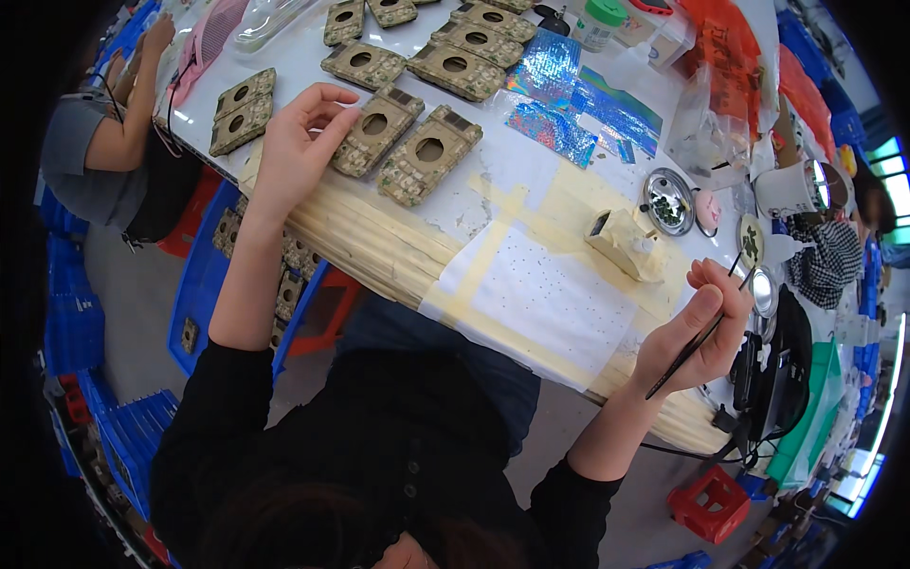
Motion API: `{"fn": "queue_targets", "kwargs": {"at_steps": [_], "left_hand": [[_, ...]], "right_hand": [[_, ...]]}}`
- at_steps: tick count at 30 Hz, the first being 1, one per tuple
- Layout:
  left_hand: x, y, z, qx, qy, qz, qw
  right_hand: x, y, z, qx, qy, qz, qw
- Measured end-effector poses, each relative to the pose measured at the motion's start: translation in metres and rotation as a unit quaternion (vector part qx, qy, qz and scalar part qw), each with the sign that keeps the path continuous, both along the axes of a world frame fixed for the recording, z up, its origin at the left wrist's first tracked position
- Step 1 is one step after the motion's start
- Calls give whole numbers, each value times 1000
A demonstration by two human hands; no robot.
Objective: Painting camouflage patterns on small plastic toy tank hulls using a brush.
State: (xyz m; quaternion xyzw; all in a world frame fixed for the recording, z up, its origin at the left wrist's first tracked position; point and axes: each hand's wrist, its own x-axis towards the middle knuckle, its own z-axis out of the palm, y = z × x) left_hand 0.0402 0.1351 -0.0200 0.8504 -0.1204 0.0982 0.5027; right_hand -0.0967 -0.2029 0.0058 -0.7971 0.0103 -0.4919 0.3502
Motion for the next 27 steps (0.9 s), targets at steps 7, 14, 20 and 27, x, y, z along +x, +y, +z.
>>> {"fn": "queue_targets", "kwargs": {"at_steps": [7,14,20,27], "left_hand": [[-31,-38,-2,213,-247,83,942],[-66,-68,2,312,-196,36,929],[-62,-68,0,310,-199,47,929],[-61,-70,-3,305,-185,54,933]], "right_hand": [[1,0,0,-23,-12,8,1000],[-1,-3,-2,-47,-17,8,999],[-1,-1,-2,-44,-24,2,999],[-1,0,-1,-46,-21,0,999]]}}
